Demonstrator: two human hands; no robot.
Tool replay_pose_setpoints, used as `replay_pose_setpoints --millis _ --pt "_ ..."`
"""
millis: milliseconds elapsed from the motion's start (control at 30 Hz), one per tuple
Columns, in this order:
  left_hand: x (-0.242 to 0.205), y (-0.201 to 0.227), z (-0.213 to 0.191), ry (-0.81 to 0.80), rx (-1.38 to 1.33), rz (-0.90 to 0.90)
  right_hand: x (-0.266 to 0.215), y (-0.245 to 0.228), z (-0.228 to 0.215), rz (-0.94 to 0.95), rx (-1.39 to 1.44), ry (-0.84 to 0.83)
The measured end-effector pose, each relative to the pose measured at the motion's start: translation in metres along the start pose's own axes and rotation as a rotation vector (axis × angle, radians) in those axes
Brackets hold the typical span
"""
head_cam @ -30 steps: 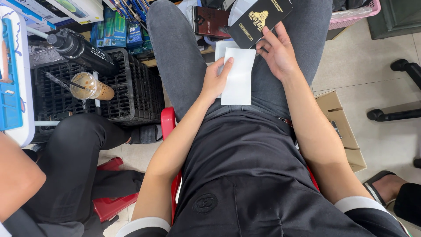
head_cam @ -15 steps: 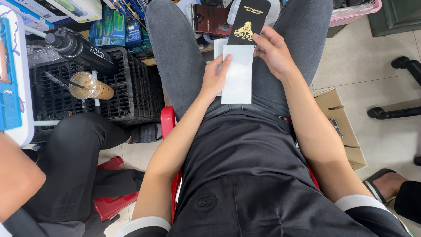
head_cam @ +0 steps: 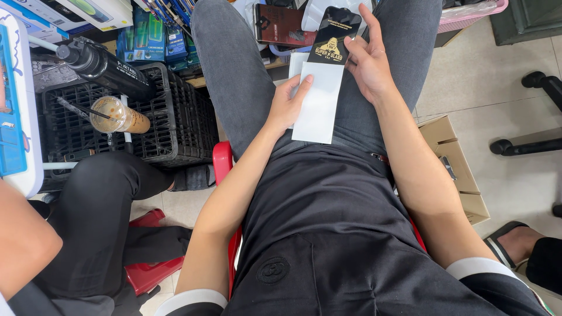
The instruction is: The person sits on a chair and repeatedly picks up a black card from a white paper on their lap, rubs the card surface with a finger, and places it back down. The action is repeated multiple times without any other objects being manipulated.
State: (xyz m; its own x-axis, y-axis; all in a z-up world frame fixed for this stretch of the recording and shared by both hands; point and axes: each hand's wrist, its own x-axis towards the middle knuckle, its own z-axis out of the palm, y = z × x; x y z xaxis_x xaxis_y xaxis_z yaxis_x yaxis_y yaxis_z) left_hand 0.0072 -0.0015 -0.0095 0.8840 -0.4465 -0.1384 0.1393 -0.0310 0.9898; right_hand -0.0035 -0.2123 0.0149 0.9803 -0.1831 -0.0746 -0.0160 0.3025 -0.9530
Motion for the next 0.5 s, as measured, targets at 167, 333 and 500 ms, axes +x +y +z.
replay_pose_setpoints --millis 167,333,500 --pt "0.002 -0.005 -0.001 0.011 -0.011 -0.017 -0.005 -0.011 0.007 0.005 -0.056 -0.037" --pt "0.001 -0.004 -0.001 0.011 -0.050 -0.029 -0.008 -0.015 0.011 0.035 -0.141 -0.099" --pt "-0.001 0.002 -0.002 0.070 -0.073 -0.006 -0.013 -0.024 0.018 0.036 -0.278 -0.225"
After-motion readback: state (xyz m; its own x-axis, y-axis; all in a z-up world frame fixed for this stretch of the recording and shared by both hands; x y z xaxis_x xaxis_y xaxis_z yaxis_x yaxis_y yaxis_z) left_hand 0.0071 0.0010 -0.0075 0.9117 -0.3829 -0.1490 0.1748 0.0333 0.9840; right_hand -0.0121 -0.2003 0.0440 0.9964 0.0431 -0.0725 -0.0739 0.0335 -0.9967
